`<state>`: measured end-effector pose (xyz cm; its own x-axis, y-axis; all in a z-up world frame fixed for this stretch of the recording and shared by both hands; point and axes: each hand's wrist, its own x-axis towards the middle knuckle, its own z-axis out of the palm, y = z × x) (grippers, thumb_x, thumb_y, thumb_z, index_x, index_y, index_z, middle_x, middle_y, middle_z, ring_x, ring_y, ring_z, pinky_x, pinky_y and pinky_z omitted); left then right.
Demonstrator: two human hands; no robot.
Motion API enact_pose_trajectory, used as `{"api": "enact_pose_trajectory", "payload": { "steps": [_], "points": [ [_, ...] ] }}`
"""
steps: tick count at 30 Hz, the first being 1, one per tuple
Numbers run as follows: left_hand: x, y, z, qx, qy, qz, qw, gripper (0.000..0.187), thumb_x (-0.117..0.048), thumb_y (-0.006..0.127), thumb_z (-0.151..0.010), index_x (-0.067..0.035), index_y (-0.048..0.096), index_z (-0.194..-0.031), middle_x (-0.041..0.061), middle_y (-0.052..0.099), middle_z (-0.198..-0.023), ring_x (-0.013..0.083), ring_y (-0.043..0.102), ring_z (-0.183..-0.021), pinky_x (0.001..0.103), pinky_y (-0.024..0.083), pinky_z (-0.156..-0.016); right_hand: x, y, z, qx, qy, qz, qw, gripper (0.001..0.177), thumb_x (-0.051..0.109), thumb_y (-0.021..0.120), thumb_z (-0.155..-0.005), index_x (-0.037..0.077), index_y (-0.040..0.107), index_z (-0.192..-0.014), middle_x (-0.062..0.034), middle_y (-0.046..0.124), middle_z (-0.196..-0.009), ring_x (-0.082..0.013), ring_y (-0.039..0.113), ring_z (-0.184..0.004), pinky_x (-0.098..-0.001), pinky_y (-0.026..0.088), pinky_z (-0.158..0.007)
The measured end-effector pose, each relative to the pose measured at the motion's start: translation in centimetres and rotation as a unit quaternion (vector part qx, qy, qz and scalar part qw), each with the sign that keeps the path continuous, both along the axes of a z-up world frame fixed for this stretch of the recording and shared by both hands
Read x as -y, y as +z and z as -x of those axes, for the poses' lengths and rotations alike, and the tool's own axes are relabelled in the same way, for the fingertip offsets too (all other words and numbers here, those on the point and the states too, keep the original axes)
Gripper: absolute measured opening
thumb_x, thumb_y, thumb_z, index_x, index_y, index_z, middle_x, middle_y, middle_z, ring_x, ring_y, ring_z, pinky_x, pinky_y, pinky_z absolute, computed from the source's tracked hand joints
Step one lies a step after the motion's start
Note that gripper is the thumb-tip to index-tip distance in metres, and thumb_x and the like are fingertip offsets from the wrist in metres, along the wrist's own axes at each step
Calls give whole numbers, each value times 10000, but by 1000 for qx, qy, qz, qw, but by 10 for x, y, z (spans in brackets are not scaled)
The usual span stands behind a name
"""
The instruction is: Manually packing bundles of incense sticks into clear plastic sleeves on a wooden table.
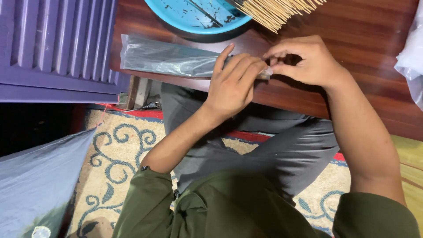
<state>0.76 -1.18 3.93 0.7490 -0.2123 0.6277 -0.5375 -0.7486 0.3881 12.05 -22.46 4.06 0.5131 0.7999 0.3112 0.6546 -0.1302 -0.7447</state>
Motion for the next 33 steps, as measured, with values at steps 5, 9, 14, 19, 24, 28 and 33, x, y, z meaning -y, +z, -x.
{"api": "enact_pose_trajectory", "payload": {
  "steps": [5,9,14,19,24,28,33],
  "points": [
    [2,-1,0,1,-7,2,1000,273,35,682,-878,-44,654,-1138,58,682,-1083,227,653,-1077,474,273,-1208,1,4,0,40,23,-34,998,253,-72,842,-838,-109,707,-1048,-155,695,-960,-220,582,-721,-307,443,-659],
    [-4,-3,0,3,-19,-2,1000,294,27,713,-883,-66,670,-1159,40,684,-1102,218,647,-1089,468,292,-1202,0,9,3,31,22,-53,998,143,-124,814,-861,-93,746,-983,-159,694,-988,-213,596,-771,-298,461,-697],
    [-24,4,7,8,-45,-43,998,520,-387,841,-934,-42,652,-1274,110,669,-1255,279,633,-1198,511,274,-1194,9,9,2,1,18,-80,997,148,-143,778,-863,-86,735,-992,-179,711,-1021,-188,577,-750,-265,430,-670],
    [-51,0,10,-59,65,-171,981,694,-297,847,-922,-84,505,-1488,163,536,-1490,322,523,-1398,555,220,-1237,24,-10,-5,-66,2,-162,985,121,-122,757,-875,-83,689,-967,-229,697,-989,-221,622,-772,-247,450,-671],
    [-64,10,7,-30,95,-191,976,720,-105,849,-784,-48,561,-1441,146,579,-1425,306,564,-1332,506,296,-1206,39,-24,-9,-112,-39,-213,970,124,-61,747,-887,-35,665,-976,-206,697,-1022,-115,493,-652,-199,291,-593],
    [-61,9,5,44,94,-225,969,503,-120,768,-864,-32,636,-1342,109,676,-1314,260,654,-1223,420,440,-1127,43,-33,-15,-168,-28,-282,944,147,43,749,-877,40,675,-1004,-163,700,-1022,-46,424,-599,-165,281,-593],
    [-52,23,6,81,81,-201,973,357,-89,737,-911,-18,672,-1255,93,704,-1240,239,693,-1144,391,524,-1052,48,-41,-26,-213,27,-331,919,188,162,692,-917,26,671,-1044,-171,703,-1011,-179,706,-803,-203,583,-759]
  ]
}}
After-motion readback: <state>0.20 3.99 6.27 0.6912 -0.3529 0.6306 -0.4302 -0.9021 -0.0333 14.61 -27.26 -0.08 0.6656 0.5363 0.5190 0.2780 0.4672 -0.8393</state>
